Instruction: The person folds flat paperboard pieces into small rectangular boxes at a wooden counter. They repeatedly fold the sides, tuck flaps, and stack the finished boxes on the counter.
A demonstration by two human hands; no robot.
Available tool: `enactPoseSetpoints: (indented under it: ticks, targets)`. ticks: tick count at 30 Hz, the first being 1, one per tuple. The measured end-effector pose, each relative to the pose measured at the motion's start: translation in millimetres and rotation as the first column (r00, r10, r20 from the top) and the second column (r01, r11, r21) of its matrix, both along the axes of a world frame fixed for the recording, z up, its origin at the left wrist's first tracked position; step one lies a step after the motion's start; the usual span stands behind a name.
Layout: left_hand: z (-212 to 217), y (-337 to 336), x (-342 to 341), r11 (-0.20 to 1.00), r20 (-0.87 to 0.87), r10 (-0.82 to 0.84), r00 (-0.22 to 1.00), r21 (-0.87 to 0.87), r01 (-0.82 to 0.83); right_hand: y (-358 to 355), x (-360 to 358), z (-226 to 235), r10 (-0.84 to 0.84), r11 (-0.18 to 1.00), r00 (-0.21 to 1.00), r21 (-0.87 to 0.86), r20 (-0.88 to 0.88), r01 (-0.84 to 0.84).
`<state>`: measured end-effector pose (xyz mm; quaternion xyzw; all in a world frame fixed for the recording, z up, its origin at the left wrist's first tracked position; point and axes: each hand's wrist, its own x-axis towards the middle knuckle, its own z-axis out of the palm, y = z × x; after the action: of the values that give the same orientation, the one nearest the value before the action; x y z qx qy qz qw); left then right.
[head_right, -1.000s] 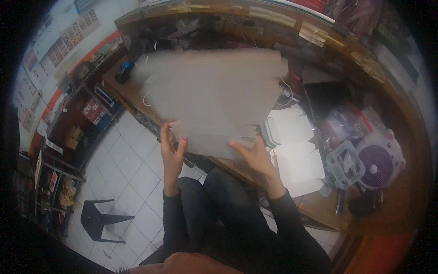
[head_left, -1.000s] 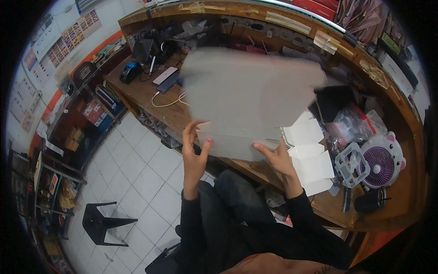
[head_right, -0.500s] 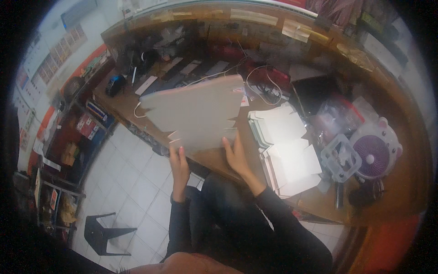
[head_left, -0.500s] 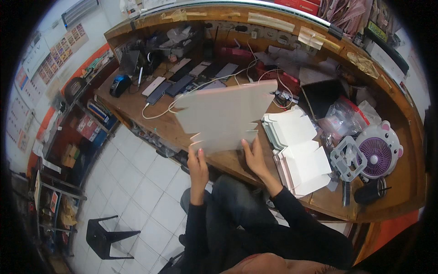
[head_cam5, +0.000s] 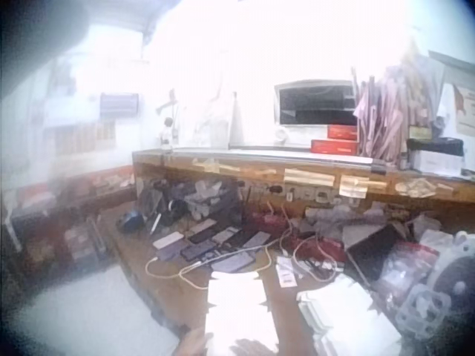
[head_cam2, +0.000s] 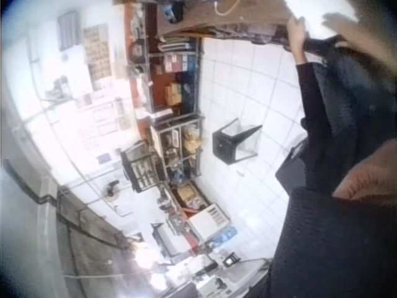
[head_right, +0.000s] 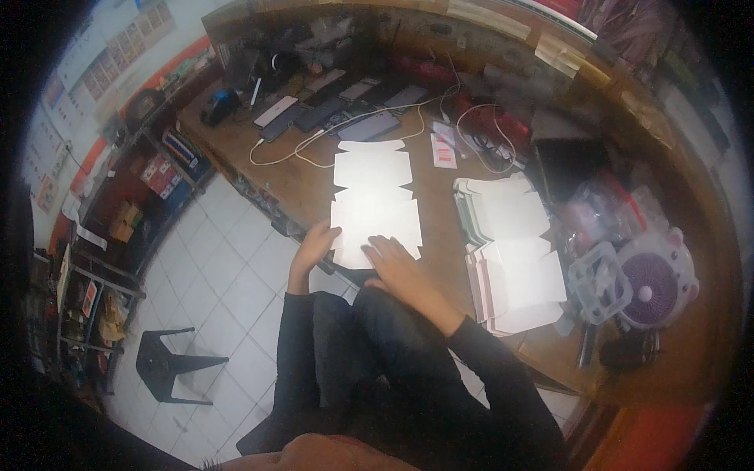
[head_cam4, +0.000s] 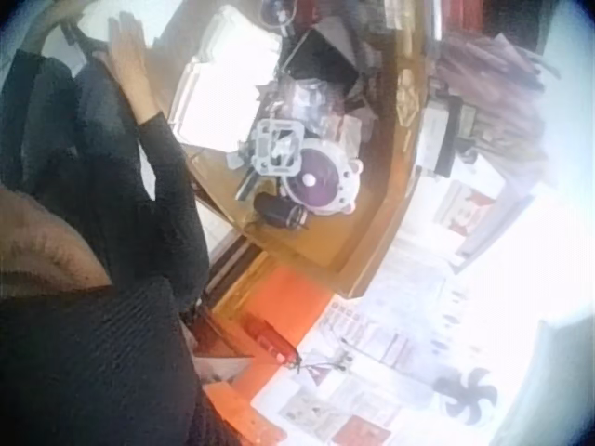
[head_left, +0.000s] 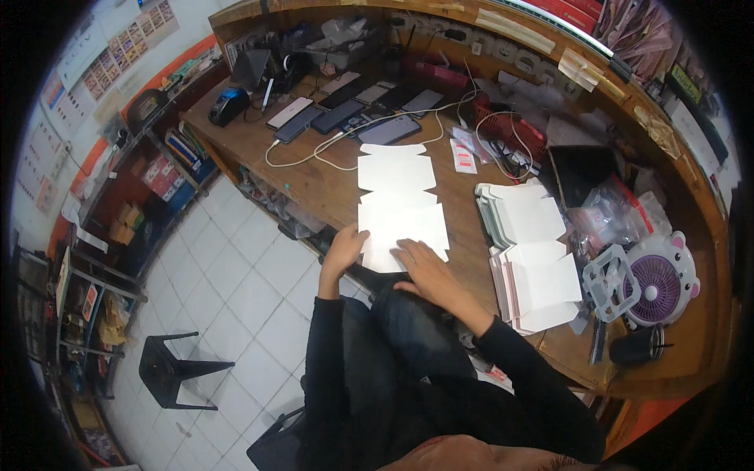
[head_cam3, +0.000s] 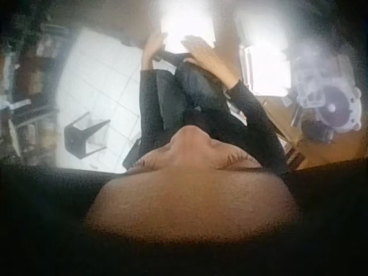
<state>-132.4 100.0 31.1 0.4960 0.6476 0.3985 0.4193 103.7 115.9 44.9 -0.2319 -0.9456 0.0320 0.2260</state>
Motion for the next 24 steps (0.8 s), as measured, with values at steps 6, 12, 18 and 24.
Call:
enactPoseSetpoints:
  ticks: [6, 12, 18, 24]
  targets:
    - [34, -6, 6, 0.951, -0.520, 0.272, 0.810, 0.015, -0.310, 28, -13, 23, -0.016, 0.943, 0.995, -0.328, 0.097, 0.047]
    - [33, 53, 57, 0.802, -0.521, 0.363, 0.772, 0.597, 0.025, 74, -39, 31, -0.130, 0.834, 0.961, -0.498, 0.245, 0.239]
    - [-10, 72, 69, 0.936, -0.756, 0.220, 0.616, 0.342, 0.086, 79, -12, 4, -0.203, 0.753, 0.956, -0.658, -0.213, 0.013]
    - [-12, 75, 81, 0.921, -0.791, 0.283, 0.542, 0.382, 0.077, 53, -53, -4, -0.549, 0.819, 0.827, -0.276, -0.121, 0.503]
